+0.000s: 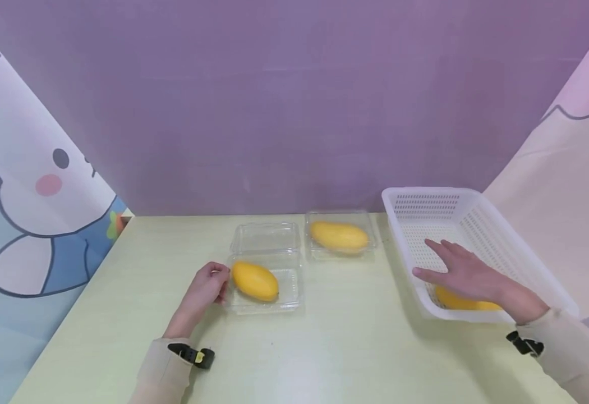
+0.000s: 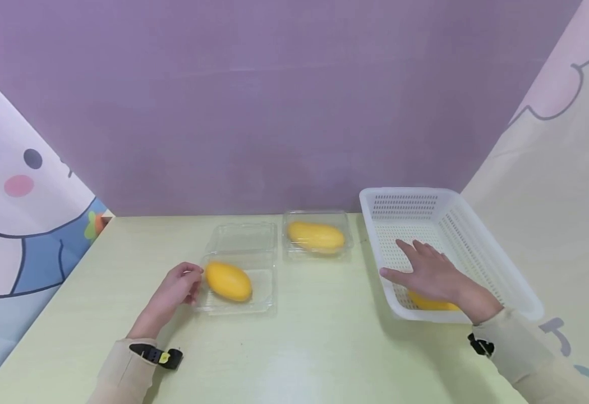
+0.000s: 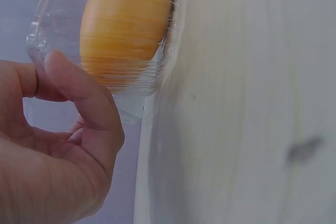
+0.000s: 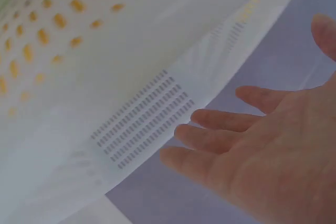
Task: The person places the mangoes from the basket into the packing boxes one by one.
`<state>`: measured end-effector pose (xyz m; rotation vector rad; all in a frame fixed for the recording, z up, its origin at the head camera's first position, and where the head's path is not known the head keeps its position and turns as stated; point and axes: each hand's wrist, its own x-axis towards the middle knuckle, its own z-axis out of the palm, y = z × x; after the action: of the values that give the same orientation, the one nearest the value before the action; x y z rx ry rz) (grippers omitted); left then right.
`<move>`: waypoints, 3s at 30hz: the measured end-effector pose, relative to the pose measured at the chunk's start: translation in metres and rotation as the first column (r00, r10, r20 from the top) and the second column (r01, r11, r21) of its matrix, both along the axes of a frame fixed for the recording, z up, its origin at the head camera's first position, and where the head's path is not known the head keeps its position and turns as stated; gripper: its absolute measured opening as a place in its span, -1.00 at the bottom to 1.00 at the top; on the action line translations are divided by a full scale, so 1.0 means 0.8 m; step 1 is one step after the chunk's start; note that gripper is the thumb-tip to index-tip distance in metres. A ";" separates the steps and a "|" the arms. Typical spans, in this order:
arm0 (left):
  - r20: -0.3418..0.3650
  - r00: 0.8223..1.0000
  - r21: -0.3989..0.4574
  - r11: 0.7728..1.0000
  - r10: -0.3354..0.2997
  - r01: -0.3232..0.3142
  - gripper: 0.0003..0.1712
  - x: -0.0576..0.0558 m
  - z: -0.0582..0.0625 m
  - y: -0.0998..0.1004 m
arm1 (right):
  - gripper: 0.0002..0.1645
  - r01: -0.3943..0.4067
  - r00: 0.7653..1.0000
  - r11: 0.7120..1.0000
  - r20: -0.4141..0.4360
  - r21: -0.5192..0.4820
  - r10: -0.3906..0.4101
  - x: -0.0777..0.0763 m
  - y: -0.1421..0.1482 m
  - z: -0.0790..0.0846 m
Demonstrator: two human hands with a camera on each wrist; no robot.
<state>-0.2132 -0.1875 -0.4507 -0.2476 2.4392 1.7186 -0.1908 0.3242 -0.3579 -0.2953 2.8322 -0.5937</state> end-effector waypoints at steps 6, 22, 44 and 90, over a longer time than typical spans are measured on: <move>-0.002 1.000 0.003 1.000 -0.005 0.005 -0.70 0.002 0.000 0.000 | 0.08 -0.043 0.998 0.999 0.042 -0.006 0.043 -0.005 0.024 -0.009; -0.007 1.000 -0.001 1.000 -0.014 0.014 -0.68 0.001 0.000 -0.002 | 0.04 -0.108 0.952 0.991 0.296 0.074 0.082 -0.027 0.061 -0.015; -0.009 1.000 0.005 1.000 -0.005 0.005 -0.70 0.003 -0.001 0.000 | -0.22 -0.202 0.938 0.977 0.300 0.068 0.173 -0.031 0.074 -0.048; -0.004 1.000 -0.006 1.000 0.002 -0.002 -0.70 0.000 -0.005 -0.001 | -0.09 0.047 0.955 0.973 0.296 -0.225 0.023 -0.007 0.061 0.021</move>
<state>-0.2131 -0.1879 -0.4547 -0.2474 2.4482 1.7138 -0.1966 0.3728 -0.3408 -0.2077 2.4812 -0.8913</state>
